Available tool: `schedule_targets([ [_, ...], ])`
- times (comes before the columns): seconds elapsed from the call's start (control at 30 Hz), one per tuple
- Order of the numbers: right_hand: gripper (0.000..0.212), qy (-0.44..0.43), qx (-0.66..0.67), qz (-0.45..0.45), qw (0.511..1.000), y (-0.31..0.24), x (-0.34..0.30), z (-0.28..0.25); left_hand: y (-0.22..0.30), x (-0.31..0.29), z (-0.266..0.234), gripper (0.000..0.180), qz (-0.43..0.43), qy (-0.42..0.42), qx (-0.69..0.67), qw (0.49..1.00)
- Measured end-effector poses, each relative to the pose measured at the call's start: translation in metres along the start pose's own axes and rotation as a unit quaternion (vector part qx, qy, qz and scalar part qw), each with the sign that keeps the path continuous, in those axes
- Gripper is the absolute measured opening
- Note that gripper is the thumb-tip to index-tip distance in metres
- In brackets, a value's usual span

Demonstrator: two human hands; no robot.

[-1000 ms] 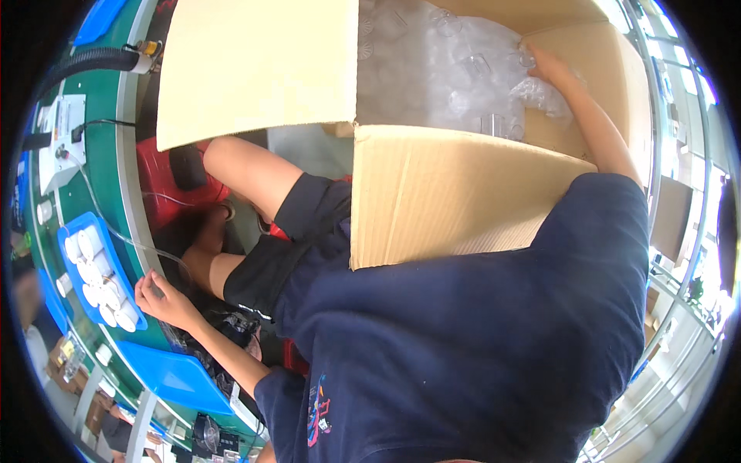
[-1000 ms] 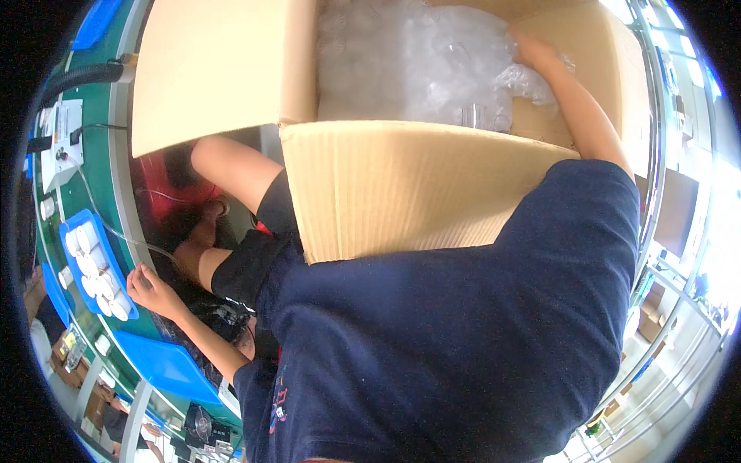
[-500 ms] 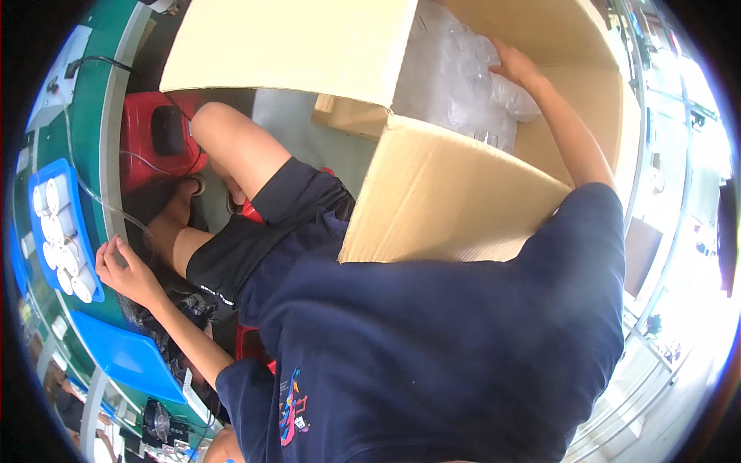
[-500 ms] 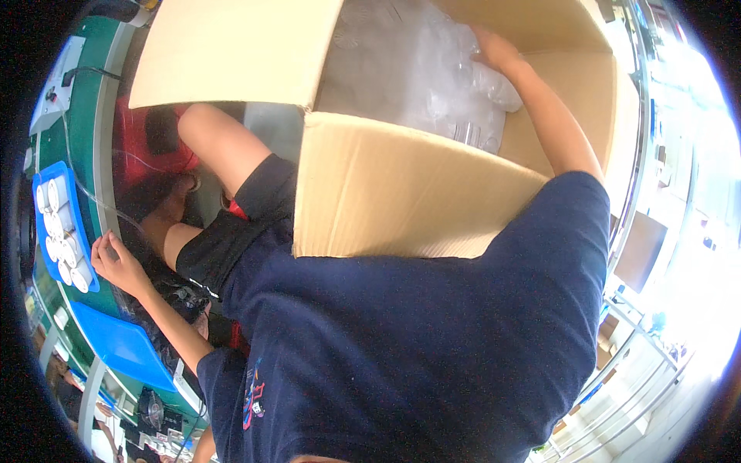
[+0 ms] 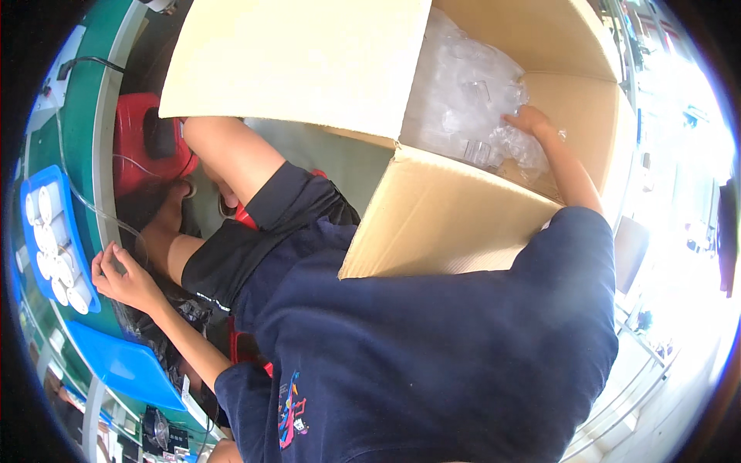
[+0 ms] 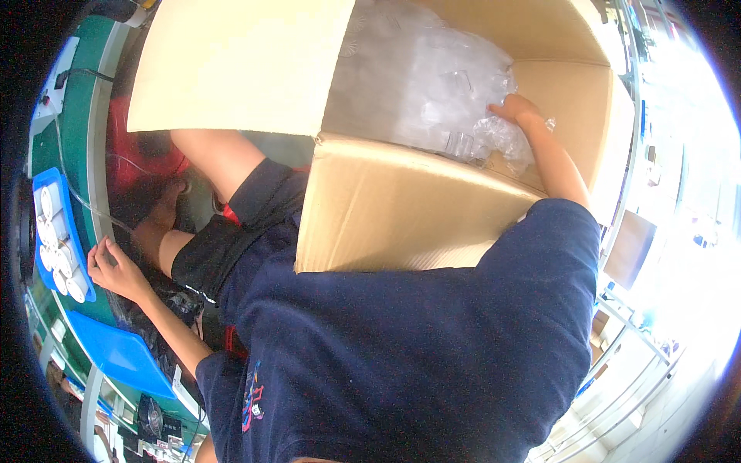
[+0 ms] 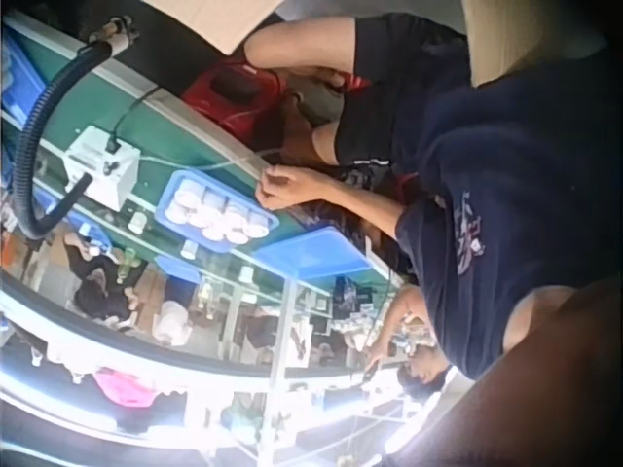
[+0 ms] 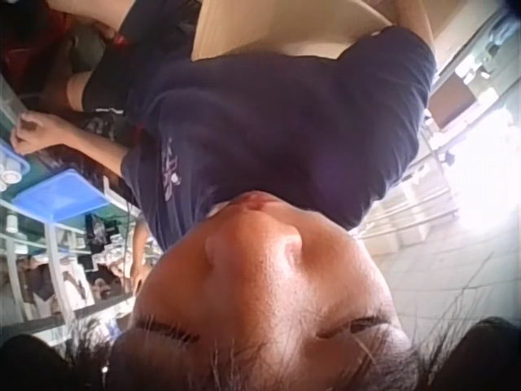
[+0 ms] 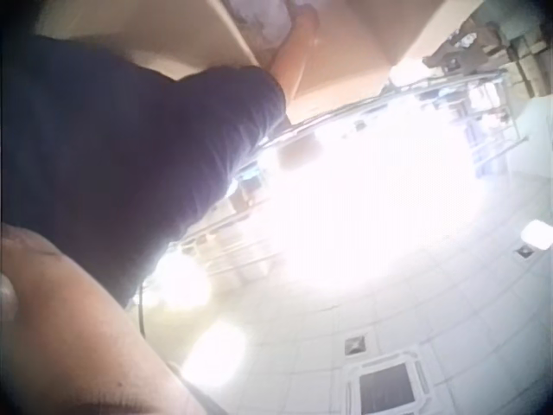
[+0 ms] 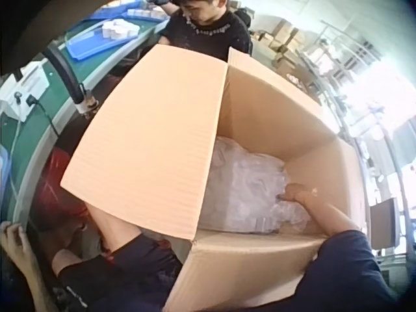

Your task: Inspecting, cleaning, and packing small white electronic components at an assembly line.

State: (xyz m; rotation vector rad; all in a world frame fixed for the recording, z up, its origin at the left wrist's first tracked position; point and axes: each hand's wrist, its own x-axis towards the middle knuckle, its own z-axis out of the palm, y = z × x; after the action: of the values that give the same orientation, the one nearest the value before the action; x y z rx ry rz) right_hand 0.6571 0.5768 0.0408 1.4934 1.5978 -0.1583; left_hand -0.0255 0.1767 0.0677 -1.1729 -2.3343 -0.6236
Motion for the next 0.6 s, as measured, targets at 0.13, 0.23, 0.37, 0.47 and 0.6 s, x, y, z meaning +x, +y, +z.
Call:
schedule_targets([
  [0.13,0.053,0.047,0.082,-0.047,0.994,0.024,0.017,0.009,0.005,-0.001,-0.001,0.035,-0.002,0.004,-0.027,1.000],
  [0.23,0.043,0.051,0.106,-0.125,0.985,0.041,0.035,0.017,0.006,-0.004,0.000,0.027,0.010,-0.002,0.017,1.000],
  [0.37,0.030,0.119,0.162,-0.188,0.961,0.055,0.034,0.021,-0.038,-0.013,0.012,0.015,0.010,-0.016,0.028,0.999],
  [0.47,0.024,0.035,0.158,-0.138,0.977,0.053,0.015,-0.007,-0.038,-0.013,0.010,0.015,0.012,-0.013,0.038,0.999],
  [0.6,0.022,0.006,0.133,-0.104,0.986,0.047,-0.029,-0.063,-0.043,-0.013,0.011,0.014,0.013,-0.012,0.062,0.998],
])
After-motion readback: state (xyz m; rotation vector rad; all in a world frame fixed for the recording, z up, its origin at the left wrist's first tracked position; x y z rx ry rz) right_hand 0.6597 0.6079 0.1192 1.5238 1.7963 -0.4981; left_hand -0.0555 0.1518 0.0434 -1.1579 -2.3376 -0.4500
